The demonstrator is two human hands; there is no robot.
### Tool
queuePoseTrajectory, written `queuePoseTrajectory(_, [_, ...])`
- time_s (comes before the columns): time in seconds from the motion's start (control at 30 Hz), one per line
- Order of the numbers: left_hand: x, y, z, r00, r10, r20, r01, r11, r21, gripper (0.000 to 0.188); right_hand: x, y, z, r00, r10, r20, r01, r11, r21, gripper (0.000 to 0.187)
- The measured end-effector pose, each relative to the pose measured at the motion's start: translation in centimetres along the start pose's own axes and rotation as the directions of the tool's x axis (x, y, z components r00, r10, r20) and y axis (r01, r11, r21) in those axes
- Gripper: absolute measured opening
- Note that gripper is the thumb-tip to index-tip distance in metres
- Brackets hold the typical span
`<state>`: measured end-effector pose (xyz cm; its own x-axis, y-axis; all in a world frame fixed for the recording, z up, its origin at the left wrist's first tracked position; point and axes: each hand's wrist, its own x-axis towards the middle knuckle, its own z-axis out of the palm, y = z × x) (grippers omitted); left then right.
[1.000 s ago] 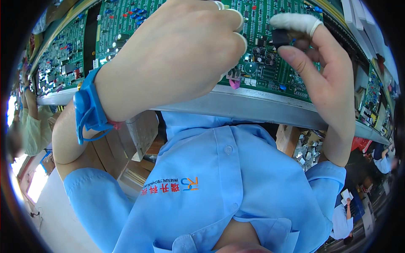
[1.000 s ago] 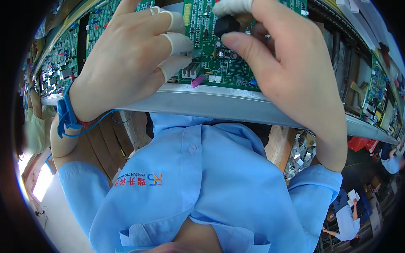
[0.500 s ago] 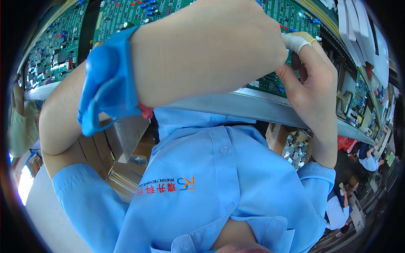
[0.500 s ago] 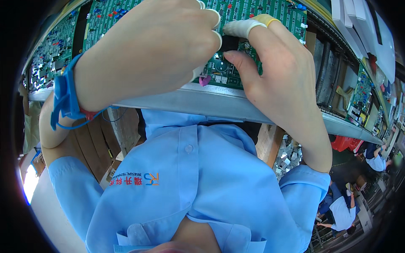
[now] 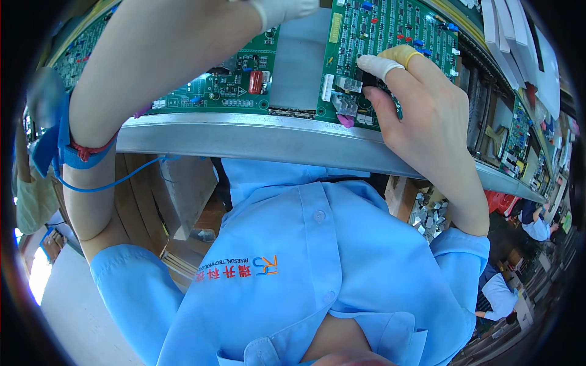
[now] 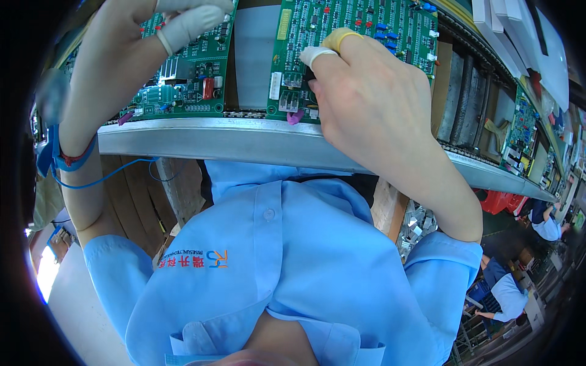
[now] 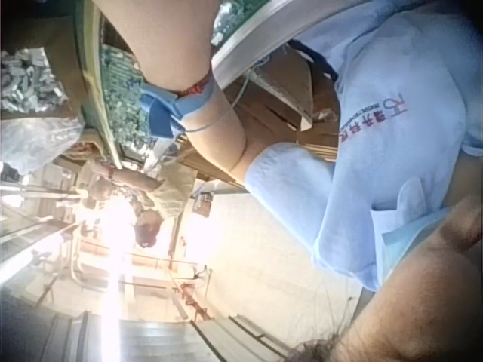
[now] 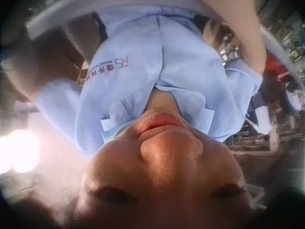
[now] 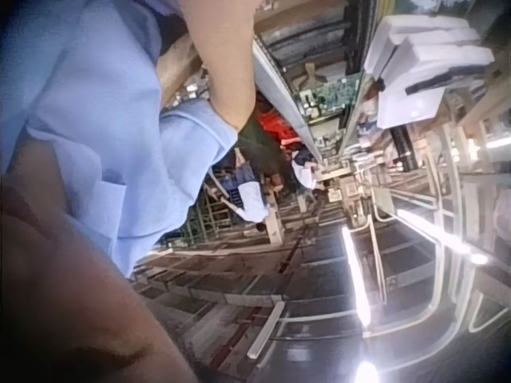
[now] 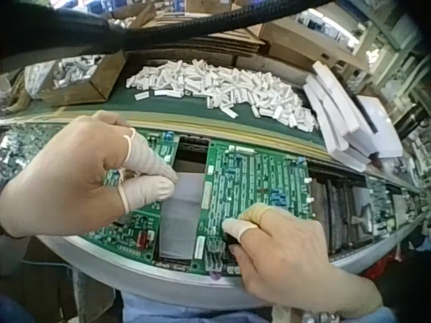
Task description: The recorder is assembling electronic components onto printed circuit boards (PCBs) on an assembly line.
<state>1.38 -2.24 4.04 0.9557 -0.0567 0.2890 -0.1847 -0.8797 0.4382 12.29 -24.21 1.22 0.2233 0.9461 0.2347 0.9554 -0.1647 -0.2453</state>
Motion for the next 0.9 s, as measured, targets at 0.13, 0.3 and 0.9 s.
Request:
queuePoseTrajectory(0.13, [0.2, 1.3, -2.0, 0.943, -0.306, 0.132, 0.307, 0.952, 0.009, 0.019, 0.0, 0.3, -0.4, 0.997, 0.0, 0.074, 0.002, 0.999, -0.035, 0.019])
queuePoseTrajectory(0.3, [0.0, 0.2, -1.2, 0.931, -0.321, 0.172, 0.335, 0.941, -0.055, 0.01, -0.2, 1.0, -1.5, 0.992, -0.025, 0.12, 0.032, 0.998, -0.057, 0.023])
queuePoseTrajectory(0.9, [-2.4, -5.5, -7.1, 0.94, -0.294, -0.173, 0.322, 0.931, 0.169, 0.012, -6.5, 33.3, -12.0, 0.627, 0.59, -0.509, -0.774, 0.549, -0.316, 0.034])
